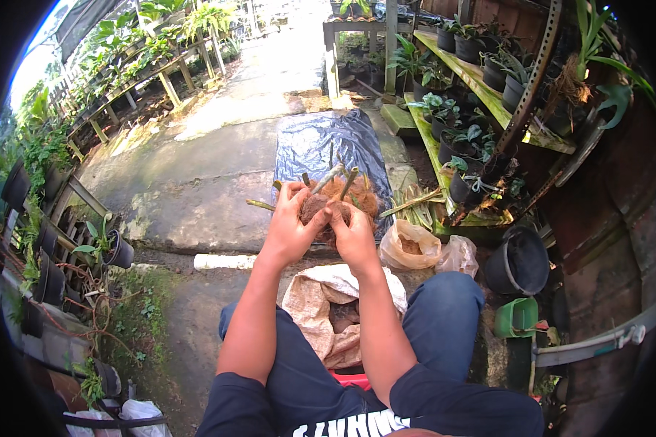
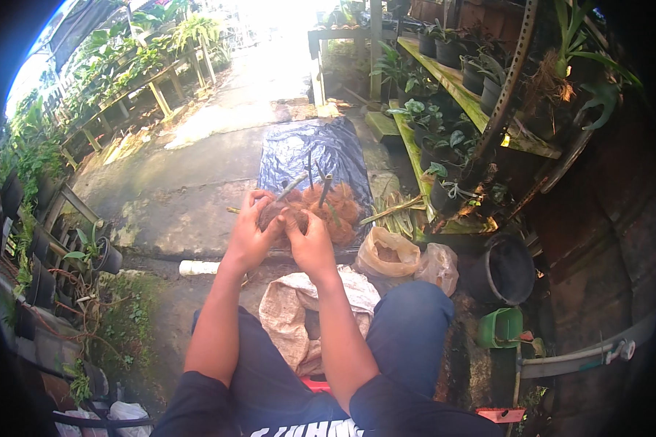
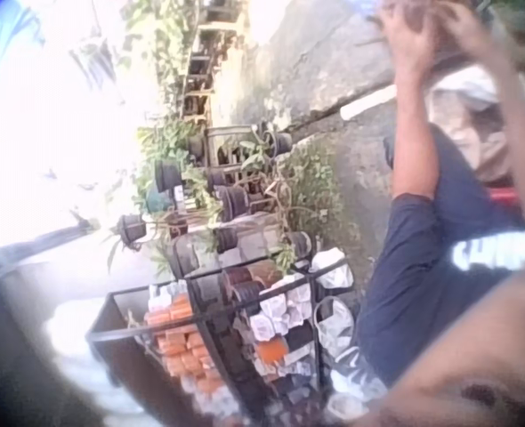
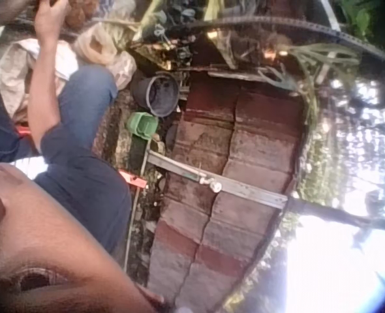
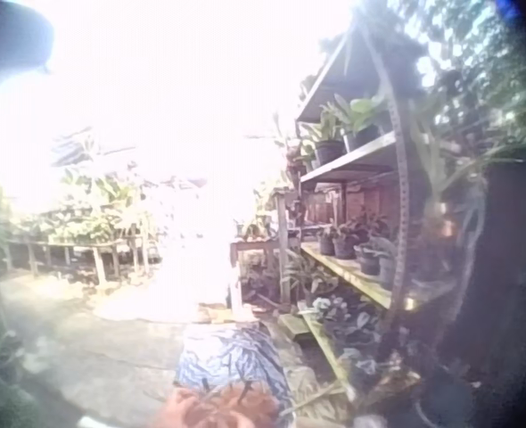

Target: The person sits on the ground and packs plant stems with fibrous material into a cloth bag. They repeatedly take handfuls of the fibrous material, wrap it around the stems, and place the bundles into the bag.

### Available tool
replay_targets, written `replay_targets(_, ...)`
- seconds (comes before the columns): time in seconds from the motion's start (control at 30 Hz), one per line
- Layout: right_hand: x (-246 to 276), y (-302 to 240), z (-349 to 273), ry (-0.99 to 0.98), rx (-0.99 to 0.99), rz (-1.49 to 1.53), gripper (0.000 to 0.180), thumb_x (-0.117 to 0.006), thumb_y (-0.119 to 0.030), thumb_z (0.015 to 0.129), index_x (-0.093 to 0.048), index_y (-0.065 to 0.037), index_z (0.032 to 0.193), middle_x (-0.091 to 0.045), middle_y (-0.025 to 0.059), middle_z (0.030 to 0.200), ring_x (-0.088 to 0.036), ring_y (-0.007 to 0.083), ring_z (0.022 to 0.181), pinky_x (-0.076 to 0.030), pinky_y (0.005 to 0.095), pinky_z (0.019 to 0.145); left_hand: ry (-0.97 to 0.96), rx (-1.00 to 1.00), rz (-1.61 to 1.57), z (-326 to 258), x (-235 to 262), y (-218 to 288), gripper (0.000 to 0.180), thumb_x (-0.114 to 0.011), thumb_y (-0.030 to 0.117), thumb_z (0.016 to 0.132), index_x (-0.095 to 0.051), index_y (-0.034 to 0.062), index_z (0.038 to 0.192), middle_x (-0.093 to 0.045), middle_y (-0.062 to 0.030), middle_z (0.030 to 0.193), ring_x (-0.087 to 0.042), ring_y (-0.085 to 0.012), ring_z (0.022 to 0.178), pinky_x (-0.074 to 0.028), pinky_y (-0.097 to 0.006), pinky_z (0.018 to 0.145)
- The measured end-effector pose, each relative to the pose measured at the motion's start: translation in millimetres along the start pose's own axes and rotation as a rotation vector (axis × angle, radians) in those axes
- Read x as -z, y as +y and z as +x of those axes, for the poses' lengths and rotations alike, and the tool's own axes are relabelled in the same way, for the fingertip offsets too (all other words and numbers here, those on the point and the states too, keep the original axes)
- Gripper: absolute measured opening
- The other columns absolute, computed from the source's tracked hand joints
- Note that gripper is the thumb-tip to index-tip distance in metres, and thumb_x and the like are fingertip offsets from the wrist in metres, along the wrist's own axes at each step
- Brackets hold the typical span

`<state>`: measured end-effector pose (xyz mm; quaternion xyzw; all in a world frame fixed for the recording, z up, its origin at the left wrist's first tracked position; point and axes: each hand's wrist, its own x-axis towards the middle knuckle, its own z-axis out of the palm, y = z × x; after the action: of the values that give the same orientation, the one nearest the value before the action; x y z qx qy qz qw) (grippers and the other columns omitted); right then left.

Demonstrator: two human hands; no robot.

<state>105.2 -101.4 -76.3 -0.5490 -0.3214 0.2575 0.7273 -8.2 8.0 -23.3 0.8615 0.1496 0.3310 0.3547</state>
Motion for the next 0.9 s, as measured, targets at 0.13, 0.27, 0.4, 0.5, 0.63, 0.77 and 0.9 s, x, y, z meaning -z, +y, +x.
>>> replay_targets(0.13, -3.6, -28.8, -6.6, -0.014, -0.042, -0.153, 0.09, -0.073, -0.065, 0.091, -0.06, 0.017, 0.126, -0.07, 0.0239, 0.12, -0.068, 0.0256, 0.113, -0.053, 0.0394, 0.097, -0.073, 0.164, -0.193, -3.1, -3.4, -19.9, 0.066, -0.069, 0.051, 0.097, -0.061, -0.0102, 0.12, -0.05, -0.0172, 0.131, -0.052, -0.0312, 0.127, -0.043, -0.041, 0.108)
replay_targets(0.27, 2.2, -29.9, -8.9, -0.055, 0.054, -0.436, 0.073, -0.086, -0.055, 0.082, -0.067, 0.009, 0.111, -0.073, 0.014, 0.099, -0.066, 0.0187, 0.094, -0.053, 0.0371, 0.084, -0.142, 0.237, -0.269, -4.6, -1.0, -28.5, 0.067, -0.071, 0.049, 0.097, -0.059, -0.0092, 0.128, -0.054, -0.0172, 0.131, -0.055, -0.0281, 0.125, -0.044, -0.039, 0.107)
replay_targets(0.4, 15.5, -36.5, -9.5, -0.155, 0.073, -0.589, 0.056, -0.093, -0.041, 0.074, -0.072, 0.004, 0.1, -0.075, 0.0078, 0.088, -0.066, 0.0128, 0.08, -0.055, 0.0361, 0.075, -0.298, 0.336, -0.23, -5.9, 10.4, -14.1, 0.065, -0.077, 0.048, 0.094, -0.056, -0.0035, 0.129, -0.063, -0.0135, 0.124, -0.059, -0.0203, 0.116, -0.048, -0.036, 0.101)
replay_targets(0.5, 13.1, -70.4, -18.3, -0.314, 0.012, -0.637, 0.052, -0.094, -0.035, 0.071, -0.073, 0.004, 0.098, -0.075, 0.0078, 0.087, -0.068, 0.013, 0.08, -0.055, 0.0365, 0.075, -0.414, 0.337, -0.262, -13.1, 16.4, -16.2, 0.071, -0.075, 0.06, 0.09, -0.054, 0.0061, 0.132, -0.061, -0.0095, 0.124, -0.056, -0.0187, 0.117, -0.046, -0.037, 0.1)
replay_targets(0.63, 21.4, -76.9, -20.9, -0.395, -0.069, -0.621, 0.043, -0.089, -0.028, 0.077, -0.074, 0.005, 0.1, -0.076, 0.0071, 0.086, -0.069, 0.0133, 0.081, -0.055, 0.0356, 0.075, -0.46, 0.242, -0.289, -11.9, 14.4, -4.0, 0.069, -0.074, 0.064, 0.089, -0.057, 0.0099, 0.129, -0.058, -0.0059, 0.125, -0.052, -0.0173, 0.119, -0.043, -0.036, 0.102)
replay_targets(0.77, 25.7, -71.3, -18.5, -0.475, -0.085, -0.343, 0.031, -0.081, -0.019, 0.084, -0.075, 0.005, 0.103, -0.076, 0.0059, 0.088, -0.068, 0.0109, 0.083, -0.054, 0.032, 0.076, -0.426, 0.214, -0.514, -11.1, 15.2, 2.7, 0.065, -0.072, 0.062, 0.091, -0.06, 0.007, 0.124, -0.057, -0.004, 0.124, -0.051, -0.015, 0.118, -0.041, -0.034, 0.103)
replay_targets(0.9, 24.2, -58.3, -18.4, -0.491, -0.124, 0.004, 0.021, -0.075, -0.009, 0.089, -0.075, 0.005, 0.105, -0.074, 0.0026, 0.095, -0.065, 0.0078, 0.086, -0.053, 0.0275, 0.078, -0.439, 0.183, -0.633, -11.4, 14.5, -9.7, 0.069, -0.066, 0.067, 0.095, -0.061, 0.0046, 0.122, -0.058, -0.0016, 0.119, -0.052, -0.0122, 0.113, -0.043, -0.031, 0.099)
